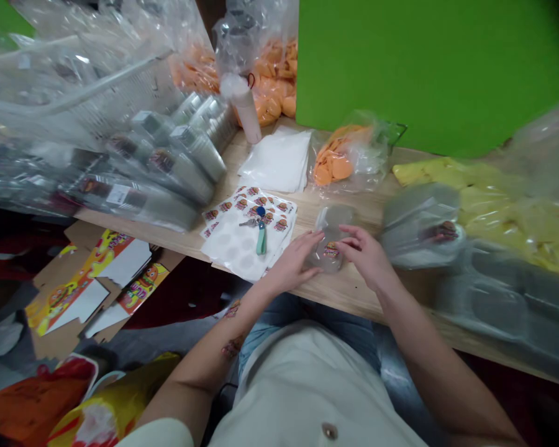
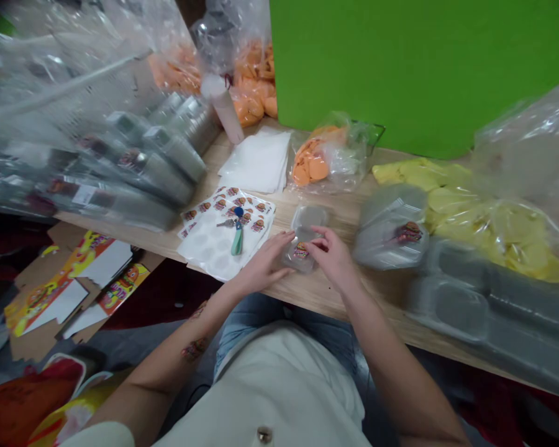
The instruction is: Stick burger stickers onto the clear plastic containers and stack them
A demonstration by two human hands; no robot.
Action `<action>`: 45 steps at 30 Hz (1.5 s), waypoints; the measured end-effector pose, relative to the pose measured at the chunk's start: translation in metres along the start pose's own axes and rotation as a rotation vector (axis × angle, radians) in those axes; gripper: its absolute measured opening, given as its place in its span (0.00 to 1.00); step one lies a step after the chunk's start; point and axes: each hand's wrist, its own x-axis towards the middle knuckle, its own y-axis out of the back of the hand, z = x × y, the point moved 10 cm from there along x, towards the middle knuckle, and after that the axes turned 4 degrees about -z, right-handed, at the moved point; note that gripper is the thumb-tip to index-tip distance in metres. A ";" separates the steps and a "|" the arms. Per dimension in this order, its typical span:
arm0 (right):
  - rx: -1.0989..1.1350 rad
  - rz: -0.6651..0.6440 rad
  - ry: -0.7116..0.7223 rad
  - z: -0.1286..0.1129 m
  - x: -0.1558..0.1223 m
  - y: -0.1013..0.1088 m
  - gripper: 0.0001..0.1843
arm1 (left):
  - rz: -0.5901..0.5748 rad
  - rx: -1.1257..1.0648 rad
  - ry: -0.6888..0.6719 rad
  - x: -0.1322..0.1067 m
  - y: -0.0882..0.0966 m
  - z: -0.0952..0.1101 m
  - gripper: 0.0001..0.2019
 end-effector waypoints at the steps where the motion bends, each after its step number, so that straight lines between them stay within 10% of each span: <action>1: 0.005 0.012 -0.007 0.002 0.000 0.001 0.26 | -0.021 0.008 -0.004 0.001 -0.003 -0.003 0.34; 30: -0.239 0.206 0.134 0.001 -0.009 0.001 0.26 | 0.175 -0.167 0.164 0.010 0.000 -0.017 0.21; 37: -0.265 0.217 0.156 0.002 -0.008 0.001 0.25 | 0.073 -0.136 0.105 0.011 -0.004 -0.013 0.27; 45: -0.456 0.220 0.548 -0.042 -0.049 -0.008 0.19 | -0.016 0.000 0.034 0.017 -0.007 -0.010 0.30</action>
